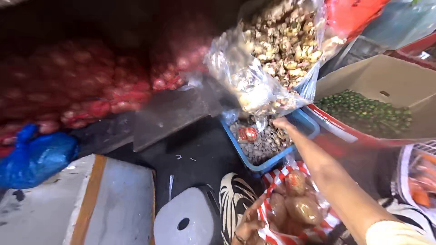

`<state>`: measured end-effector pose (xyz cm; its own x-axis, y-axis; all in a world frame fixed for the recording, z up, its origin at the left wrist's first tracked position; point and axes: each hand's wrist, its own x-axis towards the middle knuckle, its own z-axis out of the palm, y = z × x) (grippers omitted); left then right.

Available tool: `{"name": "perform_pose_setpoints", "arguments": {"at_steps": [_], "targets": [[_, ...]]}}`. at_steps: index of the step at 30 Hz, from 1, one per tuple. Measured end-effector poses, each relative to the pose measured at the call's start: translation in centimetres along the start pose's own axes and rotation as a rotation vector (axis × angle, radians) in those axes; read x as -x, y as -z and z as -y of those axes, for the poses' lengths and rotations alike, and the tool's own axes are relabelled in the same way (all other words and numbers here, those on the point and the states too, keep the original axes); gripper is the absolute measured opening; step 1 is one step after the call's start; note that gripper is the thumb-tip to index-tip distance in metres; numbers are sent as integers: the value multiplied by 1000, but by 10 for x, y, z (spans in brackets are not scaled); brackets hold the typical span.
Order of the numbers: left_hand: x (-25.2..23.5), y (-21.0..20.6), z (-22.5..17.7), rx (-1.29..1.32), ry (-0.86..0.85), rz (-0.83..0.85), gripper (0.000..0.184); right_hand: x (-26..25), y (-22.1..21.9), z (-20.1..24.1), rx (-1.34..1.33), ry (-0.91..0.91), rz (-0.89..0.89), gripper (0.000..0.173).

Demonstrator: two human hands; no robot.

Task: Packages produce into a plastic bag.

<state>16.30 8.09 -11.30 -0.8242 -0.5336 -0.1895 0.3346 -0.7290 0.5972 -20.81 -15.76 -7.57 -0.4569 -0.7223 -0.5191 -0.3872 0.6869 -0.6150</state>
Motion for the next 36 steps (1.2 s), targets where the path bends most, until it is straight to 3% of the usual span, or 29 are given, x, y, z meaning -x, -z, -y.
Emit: {"name": "perform_pose_setpoints", "arguments": {"at_steps": [4, 6, 9, 10, 18, 22, 24, 26, 28, 30, 33, 35, 36], "targets": [[1, 5, 1, 10, -9, 34, 87, 11, -27, 10, 6, 169, -52, 59], [-1, 4, 2, 38, -8, 42, 86, 14, -39, 10, 135, 201, -73, 67], [-2, 4, 2, 64, -9, 43, 87, 32, -42, 18, 368, 285, -32, 37], [-3, 5, 2, 61, -10, 43, 88, 44, -38, 22, 378, 365, -23, 34], [-5, 2, -3, -32, 11, -50, 88, 206, 29, 10, -306, 901, -346, 26], [-4, 2, -3, -3, 8, -46, 84, 287, 76, -21, -432, 975, -330, 18], [-6, 4, -3, 8, 12, -30, 85, 311, 78, -37, -500, 906, -161, 19], [-8, 4, -3, 6, 5, -11, 87, 324, 74, -56, -554, 805, 135, 21], [-8, 4, -3, 8, -14, 18, 85, 320, 72, -75, -613, 710, 482, 23], [-7, 4, -2, 29, -30, 44, 83, 307, 64, -90, -658, 543, 691, 21], [-6, 7, -1, 42, -42, 50, 83, 273, 26, -105, -763, 164, 706, 17], [-4, 7, 0, 44, -40, 43, 83, 237, -19, -109, -907, -214, 570, 25], [-3, 6, -1, 47, -41, 43, 82, 218, -43, -112, -1030, -433, 417, 21]]}}
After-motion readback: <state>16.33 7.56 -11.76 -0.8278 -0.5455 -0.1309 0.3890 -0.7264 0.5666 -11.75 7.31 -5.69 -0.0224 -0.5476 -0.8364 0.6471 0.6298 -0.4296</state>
